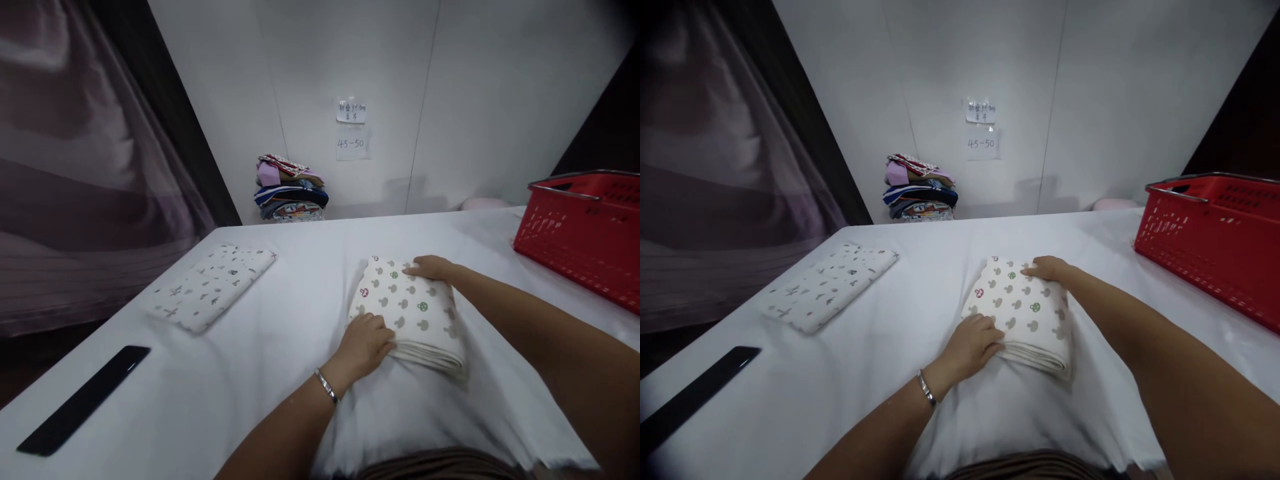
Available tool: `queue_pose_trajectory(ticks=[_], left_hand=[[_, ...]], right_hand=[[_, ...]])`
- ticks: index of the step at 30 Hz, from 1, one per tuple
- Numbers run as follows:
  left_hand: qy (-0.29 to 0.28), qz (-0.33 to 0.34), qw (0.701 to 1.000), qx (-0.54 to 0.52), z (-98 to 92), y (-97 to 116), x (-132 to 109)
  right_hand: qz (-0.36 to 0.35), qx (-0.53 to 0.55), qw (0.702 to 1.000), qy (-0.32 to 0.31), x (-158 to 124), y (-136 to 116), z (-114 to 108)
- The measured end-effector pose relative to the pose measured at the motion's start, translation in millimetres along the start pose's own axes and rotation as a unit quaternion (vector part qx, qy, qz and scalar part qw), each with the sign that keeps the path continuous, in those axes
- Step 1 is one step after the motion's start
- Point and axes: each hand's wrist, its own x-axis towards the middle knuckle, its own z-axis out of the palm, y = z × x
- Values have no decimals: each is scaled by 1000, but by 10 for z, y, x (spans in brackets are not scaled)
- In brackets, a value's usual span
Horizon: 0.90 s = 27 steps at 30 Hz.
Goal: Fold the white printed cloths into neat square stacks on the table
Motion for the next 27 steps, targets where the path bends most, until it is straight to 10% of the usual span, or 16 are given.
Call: queue_pose_trajectory(ticks=[11,20,27], left_hand=[[29,9,999,-44,-23,-188,77],[43,11,998,-44,-13,-164,28],[42,14,999,-12,-31,-99,90]], right_hand=[[168,33,984,43,-690,597,257],[-247,98,940,213,-1528,-304,477],[-223,99,955,170,-2105,-751,589]])
